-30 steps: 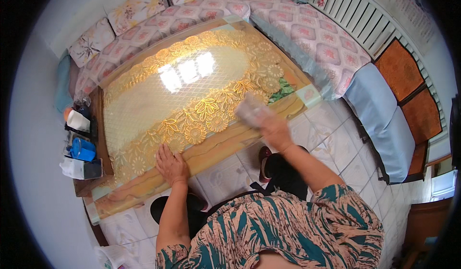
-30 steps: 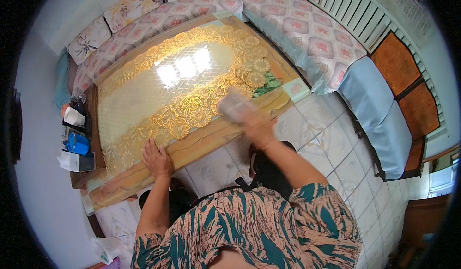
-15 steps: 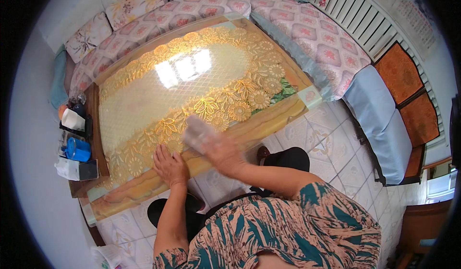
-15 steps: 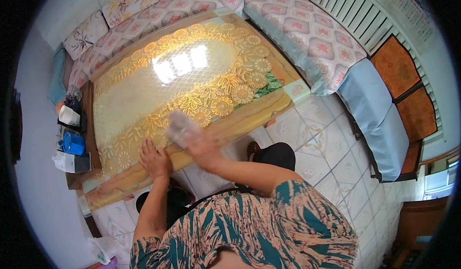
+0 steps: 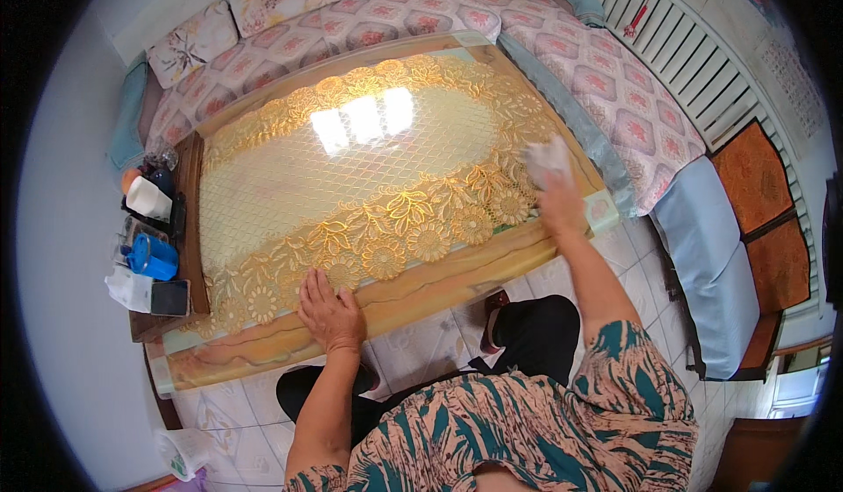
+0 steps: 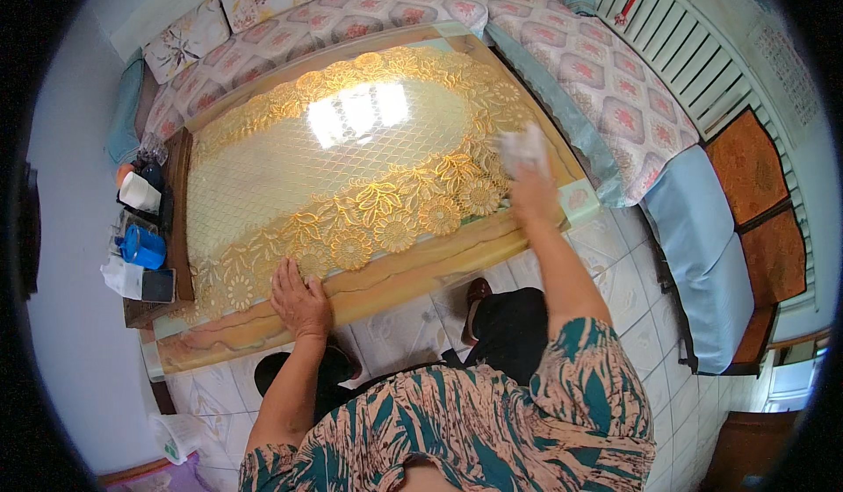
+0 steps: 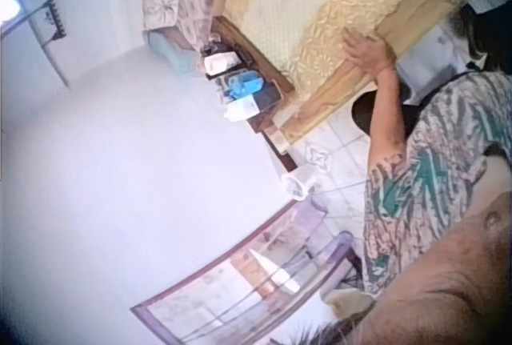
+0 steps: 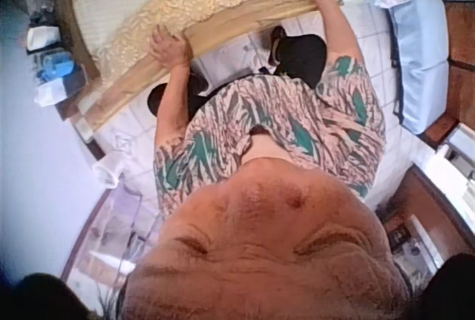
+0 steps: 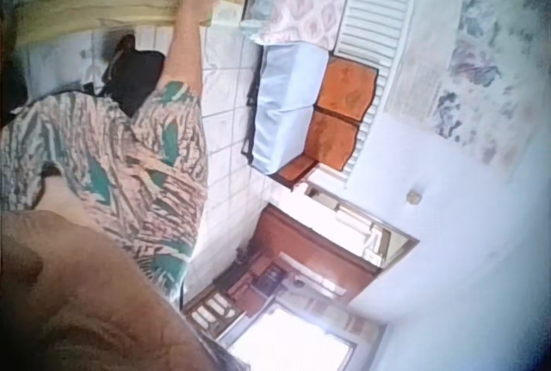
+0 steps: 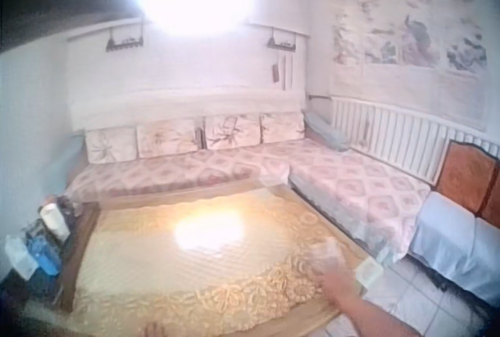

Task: The person wipes the surface and edges of a glass-topped table using a cloth, moving items aside on a tray to reach the entire surface.

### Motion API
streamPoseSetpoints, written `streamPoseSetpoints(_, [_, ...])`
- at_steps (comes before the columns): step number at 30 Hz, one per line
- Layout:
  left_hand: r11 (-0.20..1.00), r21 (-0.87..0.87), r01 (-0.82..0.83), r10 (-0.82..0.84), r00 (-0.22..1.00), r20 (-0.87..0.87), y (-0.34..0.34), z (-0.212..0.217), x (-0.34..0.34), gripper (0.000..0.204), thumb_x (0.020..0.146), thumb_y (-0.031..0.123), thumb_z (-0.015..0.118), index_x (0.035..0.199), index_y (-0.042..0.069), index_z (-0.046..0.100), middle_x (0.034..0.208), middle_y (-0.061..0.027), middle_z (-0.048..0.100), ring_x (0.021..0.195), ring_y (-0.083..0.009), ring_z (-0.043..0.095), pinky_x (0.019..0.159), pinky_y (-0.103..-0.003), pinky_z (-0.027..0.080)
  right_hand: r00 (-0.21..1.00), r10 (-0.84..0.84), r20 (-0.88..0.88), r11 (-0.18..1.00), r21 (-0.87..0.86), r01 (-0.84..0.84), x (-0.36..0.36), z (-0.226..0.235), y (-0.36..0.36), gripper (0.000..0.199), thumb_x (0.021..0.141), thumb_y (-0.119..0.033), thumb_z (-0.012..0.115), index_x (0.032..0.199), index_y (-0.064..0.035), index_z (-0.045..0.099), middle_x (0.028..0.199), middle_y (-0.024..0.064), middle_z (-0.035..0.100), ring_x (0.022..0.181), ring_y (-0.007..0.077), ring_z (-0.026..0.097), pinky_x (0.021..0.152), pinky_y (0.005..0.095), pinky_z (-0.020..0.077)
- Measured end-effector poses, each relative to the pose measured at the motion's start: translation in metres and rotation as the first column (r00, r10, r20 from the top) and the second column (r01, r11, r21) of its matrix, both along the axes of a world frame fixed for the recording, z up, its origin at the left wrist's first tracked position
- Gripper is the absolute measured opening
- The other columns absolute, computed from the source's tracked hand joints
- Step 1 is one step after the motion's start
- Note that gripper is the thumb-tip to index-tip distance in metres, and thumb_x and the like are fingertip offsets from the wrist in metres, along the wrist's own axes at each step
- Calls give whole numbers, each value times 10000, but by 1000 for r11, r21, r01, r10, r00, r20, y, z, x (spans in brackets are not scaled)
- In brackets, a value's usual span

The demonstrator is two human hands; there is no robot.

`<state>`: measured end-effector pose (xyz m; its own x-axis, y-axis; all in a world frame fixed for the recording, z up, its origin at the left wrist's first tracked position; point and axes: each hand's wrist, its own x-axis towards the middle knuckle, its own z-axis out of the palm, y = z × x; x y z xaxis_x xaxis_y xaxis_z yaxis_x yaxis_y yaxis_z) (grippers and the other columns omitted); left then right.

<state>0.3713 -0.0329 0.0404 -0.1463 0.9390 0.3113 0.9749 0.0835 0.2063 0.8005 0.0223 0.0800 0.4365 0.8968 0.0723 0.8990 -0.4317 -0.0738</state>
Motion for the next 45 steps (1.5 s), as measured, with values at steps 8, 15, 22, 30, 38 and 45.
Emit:
streamPoseSetpoints(8, [1000, -24, -20, 20, 1000, -3, -1, 0, 3, 521, 843, 252, 515, 1329, 79, 440, 1421, -66, 393, 1308, -276, 339, 1057, -459, 253, 916, -395, 73, 918, 5, 396, 16, -14, -82, 426, 891, -261, 454, 1315, -230, 481, 1423, 54, 397, 1224, 340, 398, 939, 523, 366])
streamPoseSetpoints(15, [999, -52, -6, 7, 1000, 3, 2, 2, 7, 525, 848, 240, 510, 1343, 84, 428, 1426, -65, 386, 1318, -281, 327, 1060, -456, 252, 847, 531, -20, 798, 346, -493, -163, -35, -88, 484, 800, -175, 539, 1282, -137, 517, 1409, 91, 414, 1246, 311, 404, 914, 465, 364])
streamPoseSetpoints(22, [1000, -31, -1, 0, 999, -37, 0, 2, 3, 521, 851, 247, 503, 1343, 90, 427, 1427, -68, 387, 1304, -289, 346, 1055, -462, 256, 613, 789, 52, 519, 479, -708, -259, -36, -17, 430, 788, -231, 587, 1215, -187, 566, 1311, 75, 505, 1231, 352, 414, 888, 485, 382])
streamPoseSetpoints(30, [999, -46, 15, -15, 1000, -1, 0, 6, 6, 541, 834, 250, 522, 1341, 90, 426, 1434, -55, 382, 1312, -274, 335, 1051, -452, 260, 941, 330, -79, 944, 51, -327, -135, -38, 100, 474, 852, -203, 477, 1325, -178, 466, 1353, 74, 474, 1205, 285, 456, 966, 458, 372])
streamPoseSetpoints(38, [998, -59, -8, 8, 1000, -9, -2, 7, 4, 540, 839, 243, 513, 1345, 80, 419, 1439, -65, 368, 1314, -286, 327, 1051, -457, 251, 956, -280, 84, 956, 120, 269, 49, -14, -8, 521, 859, -261, 485, 1374, -270, 402, 1432, 92, 378, 1246, 358, 395, 964, 515, 359])
streamPoseSetpoints(45, [996, -90, 4, -3, 1000, 12, 0, 13, 9, 542, 839, 235, 504, 1346, 66, 414, 1438, -79, 364, 1315, -299, 322, 1057, -462, 237, 957, 275, 95, 872, 394, -290, -83, -50, -47, 475, 866, -235, 488, 1335, -163, 461, 1395, 128, 416, 1239, 332, 405, 964, 504, 350])
